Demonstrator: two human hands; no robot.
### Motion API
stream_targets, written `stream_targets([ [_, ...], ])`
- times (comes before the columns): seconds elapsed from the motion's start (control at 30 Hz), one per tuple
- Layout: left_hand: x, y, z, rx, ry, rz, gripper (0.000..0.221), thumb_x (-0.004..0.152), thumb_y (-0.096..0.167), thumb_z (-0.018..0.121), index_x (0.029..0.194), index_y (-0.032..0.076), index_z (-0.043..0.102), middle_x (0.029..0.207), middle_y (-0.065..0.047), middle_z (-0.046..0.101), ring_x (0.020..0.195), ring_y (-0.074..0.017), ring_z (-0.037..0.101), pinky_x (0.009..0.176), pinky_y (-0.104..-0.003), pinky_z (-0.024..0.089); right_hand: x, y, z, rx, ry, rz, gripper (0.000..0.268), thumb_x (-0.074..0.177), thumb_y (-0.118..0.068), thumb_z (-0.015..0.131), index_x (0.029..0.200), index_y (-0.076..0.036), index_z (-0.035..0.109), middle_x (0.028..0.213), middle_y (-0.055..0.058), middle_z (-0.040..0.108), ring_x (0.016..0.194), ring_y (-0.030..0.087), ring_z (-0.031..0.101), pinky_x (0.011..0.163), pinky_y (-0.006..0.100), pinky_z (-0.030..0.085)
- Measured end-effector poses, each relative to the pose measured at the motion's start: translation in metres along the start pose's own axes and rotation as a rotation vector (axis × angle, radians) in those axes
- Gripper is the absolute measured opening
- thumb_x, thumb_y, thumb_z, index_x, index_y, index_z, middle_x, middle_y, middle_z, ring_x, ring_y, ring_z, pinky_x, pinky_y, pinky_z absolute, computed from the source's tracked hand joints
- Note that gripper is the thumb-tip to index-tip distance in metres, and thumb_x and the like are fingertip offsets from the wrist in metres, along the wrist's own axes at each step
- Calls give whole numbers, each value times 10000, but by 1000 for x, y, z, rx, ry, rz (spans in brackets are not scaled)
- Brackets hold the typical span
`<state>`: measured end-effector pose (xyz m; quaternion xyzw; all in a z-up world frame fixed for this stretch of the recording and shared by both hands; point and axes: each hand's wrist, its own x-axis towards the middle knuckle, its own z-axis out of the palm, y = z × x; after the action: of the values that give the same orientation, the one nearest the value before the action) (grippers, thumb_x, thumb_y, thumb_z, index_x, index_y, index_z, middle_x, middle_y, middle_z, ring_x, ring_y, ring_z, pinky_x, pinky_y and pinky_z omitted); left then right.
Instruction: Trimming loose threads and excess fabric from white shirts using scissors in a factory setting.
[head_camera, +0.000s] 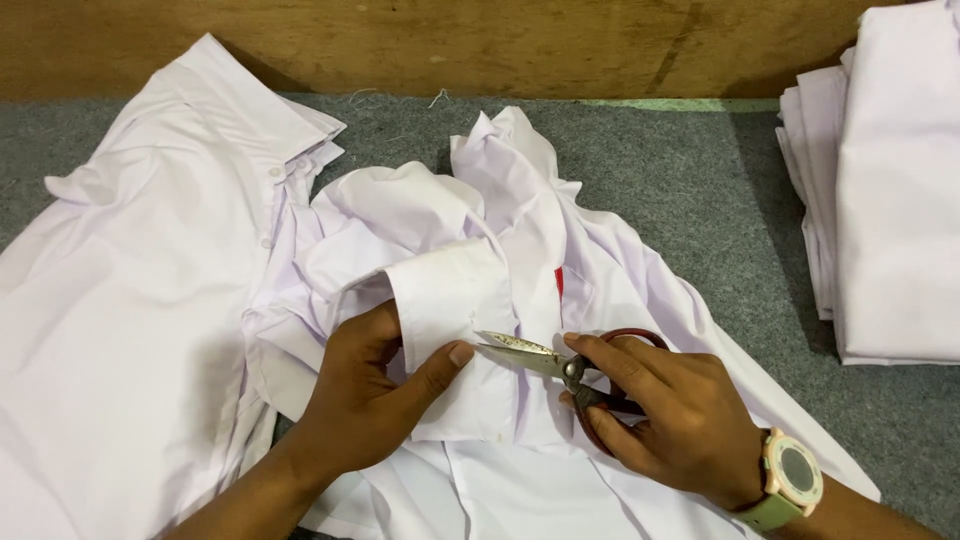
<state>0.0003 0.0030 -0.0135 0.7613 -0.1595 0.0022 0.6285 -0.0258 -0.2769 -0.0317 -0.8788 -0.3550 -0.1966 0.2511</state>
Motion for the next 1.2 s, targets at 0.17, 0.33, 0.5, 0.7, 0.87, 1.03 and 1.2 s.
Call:
stream_targets([
  [0.17, 1, 0, -2, 51, 1, -22, 242, 907, 221, 721, 1060, 39, 765, 1030, -22, 792, 951, -109, 704, 789, -264, 586, 2, 0, 0, -8, 4, 13, 485, 914, -245, 721, 1335, -42, 596, 1140, 134, 735, 983, 275, 750, 710, 368, 599],
  [0.33, 4, -2, -2, 62, 2, -51, 275, 896, 226, 720, 1090, 34, 757, 1068, -35, 801, 980, -124, 717, 814, -272, 600, 4, 2, 0, -27, -6, 42, 469, 906, -210, 719, 1323, -34, 596, 1162, 128, 730, 1002, 265, 738, 748, 372, 590],
  [0.5, 7, 1, -4, 81, -48, -141, 280, 899, 282, 703, 1030, 50, 787, 974, 12, 795, 879, -93, 688, 711, -267, 578, 2, 6, 6, 14, -147, 174, 613, 888, -222, 708, 1439, -53, 497, 1261, 151, 682, 1123, 315, 666, 890, 414, 557],
  [0.7, 24, 26, 6, 238, 38, -800, 462, 706, 331, 839, 1118, 125, 799, 1013, 14, 848, 926, -108, 736, 774, -298, 593, 1, 8, 6, 24, -189, 94, 690, 912, -232, 744, 1476, -4, 419, 1305, 216, 628, 1128, 371, 616, 966, 462, 517],
  [0.87, 22, 16, 7, 116, 7, -727, 444, 726, 275, 809, 1133, 102, 840, 1097, -29, 893, 993, -136, 801, 863, -303, 624, 2, 5, 6, 43, -146, 86, 602, 897, -203, 773, 1379, -6, 471, 1222, 227, 648, 1069, 368, 638, 895, 445, 535],
  [1.03, 19, 13, 6, 157, 0, -606, 382, 740, 284, 813, 1075, 105, 853, 1058, -7, 901, 991, -126, 814, 866, -294, 631, 1, 6, 9, 25, -147, 90, 577, 888, -220, 786, 1352, -27, 503, 1168, 195, 668, 1027, 357, 634, 862, 446, 529],
  [1.2, 20, 21, 8, 75, -8, -614, 380, 764, 250, 796, 1114, 107, 841, 1089, -15, 895, 1019, -147, 820, 870, -303, 636, 2, 8, 10, 9, -180, 98, 583, 892, -248, 778, 1360, -37, 502, 1183, 189, 681, 1026, 366, 646, 859, 454, 523],
])
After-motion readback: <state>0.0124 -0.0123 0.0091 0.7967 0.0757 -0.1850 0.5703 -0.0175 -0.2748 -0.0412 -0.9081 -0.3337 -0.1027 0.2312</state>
